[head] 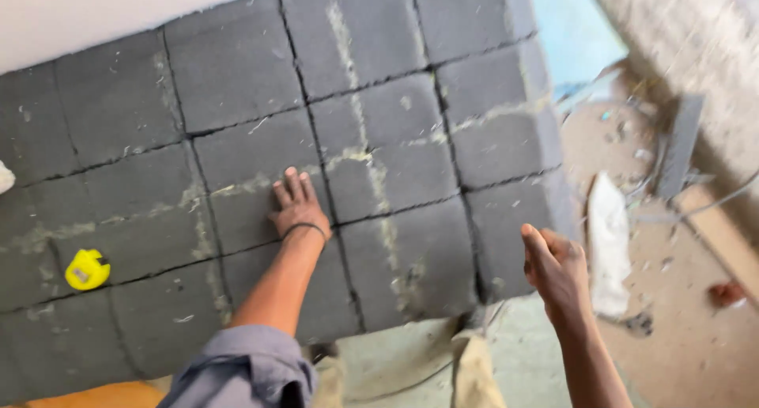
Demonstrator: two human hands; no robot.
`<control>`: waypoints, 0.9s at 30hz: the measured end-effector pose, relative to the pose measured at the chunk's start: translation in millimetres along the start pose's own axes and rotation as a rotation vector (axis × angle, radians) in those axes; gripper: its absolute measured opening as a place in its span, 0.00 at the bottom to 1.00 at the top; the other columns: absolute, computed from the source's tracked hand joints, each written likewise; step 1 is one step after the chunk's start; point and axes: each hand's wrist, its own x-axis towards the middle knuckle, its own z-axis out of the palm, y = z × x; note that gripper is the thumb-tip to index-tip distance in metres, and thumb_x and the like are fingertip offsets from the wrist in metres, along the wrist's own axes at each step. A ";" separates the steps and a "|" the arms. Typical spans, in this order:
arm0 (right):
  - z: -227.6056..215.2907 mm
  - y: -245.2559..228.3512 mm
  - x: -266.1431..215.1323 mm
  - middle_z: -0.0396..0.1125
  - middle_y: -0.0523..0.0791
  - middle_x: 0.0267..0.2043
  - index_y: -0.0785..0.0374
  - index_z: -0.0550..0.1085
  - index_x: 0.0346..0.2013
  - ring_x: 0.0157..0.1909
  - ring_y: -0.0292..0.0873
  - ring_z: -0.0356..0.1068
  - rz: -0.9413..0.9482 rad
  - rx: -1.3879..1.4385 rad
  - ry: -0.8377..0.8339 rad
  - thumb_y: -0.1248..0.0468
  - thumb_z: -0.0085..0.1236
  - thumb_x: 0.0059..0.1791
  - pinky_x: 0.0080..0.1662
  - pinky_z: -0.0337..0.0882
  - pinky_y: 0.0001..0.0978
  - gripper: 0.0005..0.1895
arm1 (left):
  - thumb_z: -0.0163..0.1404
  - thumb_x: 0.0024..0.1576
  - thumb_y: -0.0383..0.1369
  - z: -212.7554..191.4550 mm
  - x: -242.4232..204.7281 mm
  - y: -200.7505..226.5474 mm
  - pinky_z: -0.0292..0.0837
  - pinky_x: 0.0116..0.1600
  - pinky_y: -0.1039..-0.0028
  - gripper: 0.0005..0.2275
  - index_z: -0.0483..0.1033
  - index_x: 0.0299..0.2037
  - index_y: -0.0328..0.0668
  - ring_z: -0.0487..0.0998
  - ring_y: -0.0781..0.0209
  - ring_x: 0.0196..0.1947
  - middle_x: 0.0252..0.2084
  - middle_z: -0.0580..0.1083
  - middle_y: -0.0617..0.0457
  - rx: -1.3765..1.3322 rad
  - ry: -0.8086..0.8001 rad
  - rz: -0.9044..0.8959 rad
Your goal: Measuring the dimensions and checking the alignment of foam blocks on a furniture frame using a tape measure and manual inspection.
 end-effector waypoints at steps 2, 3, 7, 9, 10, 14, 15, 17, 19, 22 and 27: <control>-41.7 -9.8 18.8 0.54 0.43 0.15 0.59 0.60 0.16 0.20 0.39 0.53 -0.085 0.117 -0.043 0.50 0.54 0.63 0.27 0.50 0.36 0.34 | 0.46 0.70 0.38 -24.5 -3.4 15.2 0.68 0.75 0.38 0.44 0.28 0.91 0.49 0.32 0.35 0.91 0.94 0.23 0.54 -0.063 -0.040 -0.065; -60.3 6.0 39.5 0.66 0.46 0.22 0.58 0.70 0.22 0.29 0.46 0.65 -0.018 -0.174 -0.028 0.47 0.49 0.62 0.39 0.60 0.41 0.28 | 0.53 0.68 0.39 -37.2 -9.0 22.4 0.70 0.76 0.46 0.47 0.30 0.91 0.46 0.36 0.38 0.90 0.93 0.25 0.52 -0.148 -0.069 -0.124; -101.5 61.2 84.1 0.20 0.31 0.98 0.44 0.31 0.93 0.77 0.62 0.70 0.038 -0.852 -0.193 0.56 0.67 0.54 0.65 0.78 0.71 0.65 | 0.51 0.71 0.41 -34.4 -35.2 58.1 0.73 0.75 0.45 0.38 0.45 0.90 0.46 0.44 0.42 0.90 0.94 0.37 0.51 -0.464 0.145 -0.095; -91.1 60.2 112.4 0.39 0.37 0.93 0.50 0.47 0.89 0.79 0.57 0.68 -0.223 -0.794 -0.152 0.53 0.63 0.55 0.62 0.80 0.66 0.51 | 0.55 0.68 0.43 -31.8 -30.1 98.6 0.65 0.80 0.46 0.37 0.54 0.86 0.42 0.49 0.40 0.88 0.91 0.47 0.45 -0.514 0.339 0.066; -84.8 68.8 110.3 0.59 0.42 0.88 0.54 0.63 0.85 0.80 0.51 0.66 -0.443 -0.728 -0.134 0.51 0.58 0.57 0.58 0.81 0.61 0.41 | 0.60 0.65 0.44 -15.9 -41.0 111.5 0.56 0.84 0.48 0.36 0.63 0.82 0.38 0.54 0.38 0.86 0.88 0.57 0.40 -0.538 0.495 0.228; -16.1 51.2 161.8 0.73 0.46 0.72 0.49 0.74 0.76 0.69 0.63 0.76 -0.852 -0.591 -0.153 0.52 0.67 0.54 0.63 0.79 0.63 0.34 | 0.72 0.52 0.48 -20.6 -60.3 189.5 0.73 0.72 0.42 0.40 0.72 0.76 0.48 0.70 0.34 0.78 0.82 0.69 0.44 -0.485 0.872 0.457; 2.0 50.7 179.1 0.73 0.46 0.70 0.51 0.73 0.76 0.72 0.59 0.73 -0.948 -0.706 -0.227 0.46 0.63 0.55 0.68 0.74 0.58 0.36 | 0.70 0.54 0.52 -27.3 -63.7 205.7 0.66 0.77 0.39 0.45 0.64 0.82 0.51 0.62 0.35 0.83 0.87 0.62 0.45 -0.482 0.703 0.535; 24.3 51.8 191.1 0.73 0.46 0.69 0.53 0.73 0.77 0.76 0.55 0.70 -1.038 -0.814 -0.333 0.40 0.60 0.55 0.73 0.70 0.53 0.38 | 0.69 0.56 0.55 -31.5 -77.8 219.8 0.59 0.82 0.35 0.50 0.57 0.87 0.53 0.54 0.36 0.89 0.91 0.54 0.46 -0.472 0.509 0.590; 17.0 50.3 194.1 0.70 0.50 0.73 0.56 0.66 0.82 0.80 0.56 0.67 -1.015 -0.860 -0.449 0.43 0.59 0.56 0.80 0.61 0.57 0.42 | 0.68 0.56 0.61 -39.6 -87.8 234.5 0.36 0.90 0.35 0.57 0.44 0.91 0.58 0.35 0.44 0.93 0.95 0.36 0.53 -0.365 0.330 0.524; 11.8 32.6 210.3 0.77 0.49 0.58 0.56 0.64 0.78 0.69 0.54 0.77 -0.939 -1.010 -0.524 0.38 0.58 0.55 0.77 0.66 0.55 0.42 | 0.64 0.62 0.58 -46.4 -96.7 237.1 0.24 0.90 0.38 0.54 0.39 0.92 0.58 0.27 0.47 0.93 0.95 0.30 0.53 -0.410 0.294 0.521; -1.7 11.7 194.8 0.83 0.52 0.47 0.47 0.75 0.67 0.56 0.64 0.84 -0.825 -1.031 -0.524 0.24 0.45 0.58 0.65 0.75 0.63 0.39 | 0.64 0.60 0.61 -27.7 -99.4 235.2 0.24 0.91 0.40 0.56 0.37 0.92 0.63 0.28 0.49 0.93 0.95 0.28 0.56 -0.362 0.268 0.489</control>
